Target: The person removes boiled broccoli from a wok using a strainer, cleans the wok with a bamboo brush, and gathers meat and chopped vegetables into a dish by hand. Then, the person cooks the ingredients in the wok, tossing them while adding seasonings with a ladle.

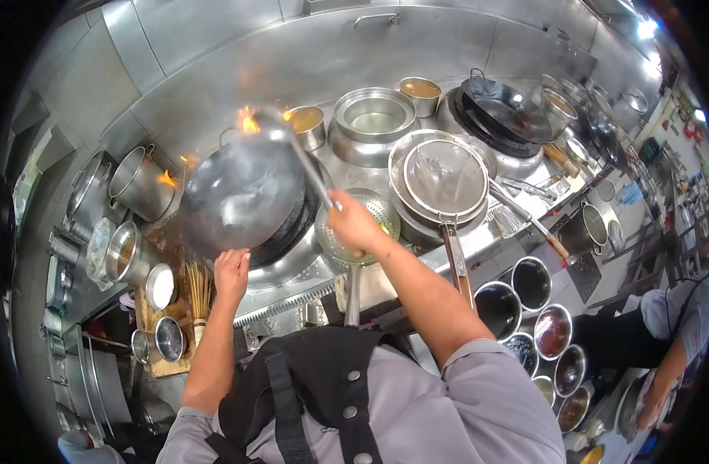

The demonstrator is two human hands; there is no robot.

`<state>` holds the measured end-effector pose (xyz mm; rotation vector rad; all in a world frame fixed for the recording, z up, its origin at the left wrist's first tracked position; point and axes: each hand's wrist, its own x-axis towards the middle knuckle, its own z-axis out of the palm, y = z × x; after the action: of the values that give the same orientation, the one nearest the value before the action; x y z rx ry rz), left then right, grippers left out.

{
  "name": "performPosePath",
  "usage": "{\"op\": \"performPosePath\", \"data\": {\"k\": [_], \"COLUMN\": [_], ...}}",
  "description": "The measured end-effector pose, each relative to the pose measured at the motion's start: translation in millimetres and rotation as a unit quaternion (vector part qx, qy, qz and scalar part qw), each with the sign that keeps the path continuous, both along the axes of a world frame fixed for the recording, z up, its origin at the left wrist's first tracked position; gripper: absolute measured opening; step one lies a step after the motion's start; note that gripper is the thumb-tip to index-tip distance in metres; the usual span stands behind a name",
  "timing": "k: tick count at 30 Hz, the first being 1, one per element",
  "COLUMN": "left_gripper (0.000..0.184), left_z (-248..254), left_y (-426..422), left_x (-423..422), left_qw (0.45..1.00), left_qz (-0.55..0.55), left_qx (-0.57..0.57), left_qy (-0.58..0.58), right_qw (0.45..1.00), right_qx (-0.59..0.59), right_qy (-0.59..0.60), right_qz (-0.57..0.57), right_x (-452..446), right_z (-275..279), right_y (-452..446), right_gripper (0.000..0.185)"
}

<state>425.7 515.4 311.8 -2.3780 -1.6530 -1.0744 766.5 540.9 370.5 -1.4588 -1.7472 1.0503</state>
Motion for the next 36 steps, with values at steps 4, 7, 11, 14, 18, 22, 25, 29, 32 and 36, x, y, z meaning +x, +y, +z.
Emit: {"op": "performPosePath", "data": {"k": [4,7,11,14,18,22,25,29,32,36], "left_gripper": [0.018,0.017,0.016,0.016,0.017,0.017,0.017,0.016,0.017,0.017], "left_z": [4.1,8.0,6.9,8.3,7.0,5.4,7.0,5.2,6.3,7.5], "left_y": [-4.9,-5.8,-6.7,-6.1,-6.8,-7.7,-8.9,-9.0,-9.4,-9.7], "left_x": [6.3,9.4,11.2,12.1,9.3,5.6,3.0,0.0,-2.4,-3.8], "left_qw": [1.0,0.999,0.999,0.999,0.999,1.0,1.0,1.0,1.0,1.0], "left_qz": [0.021,0.026,0.031,0.034,0.031,0.02,0.015,0.008,0.007,0.004], "left_qx": [-0.02,-0.018,-0.006,-0.011,-0.009,0.007,0.005,0.004,0.005,0.007], "left_qy": [-0.01,-0.012,-0.007,-0.009,-0.007,-0.015,-0.012,-0.016,-0.01,-0.005], "right_qw": [0.981,0.975,0.966,0.946,0.849,0.759,0.709,0.698,0.754,0.884], "right_qx": [0.027,0.031,-0.016,-0.065,-0.161,-0.214,-0.223,-0.231,-0.216,-0.134], "right_qy": [0.096,0.117,0.177,0.258,0.474,0.611,0.668,0.672,0.601,0.402], "right_qz": [-0.164,-0.187,-0.187,-0.186,-0.167,-0.062,-0.036,-0.087,-0.157,-0.197], "right_x": [36.0,80.3,109.9,116.7,116.1,107.2,95.5,87.8,79.6,72.8], "right_z": [16.8,9.4,-0.1,-1.3,12.3,24.4,35.0,29.7,14.1,2.1], "right_y": [56.6,107.6,137.3,145.2,137.2,120.8,110.8,119.9,129.8,132.6], "right_gripper": [0.056,0.055,0.057,0.047,0.014,0.011,0.013,0.013,0.012,0.01]}}
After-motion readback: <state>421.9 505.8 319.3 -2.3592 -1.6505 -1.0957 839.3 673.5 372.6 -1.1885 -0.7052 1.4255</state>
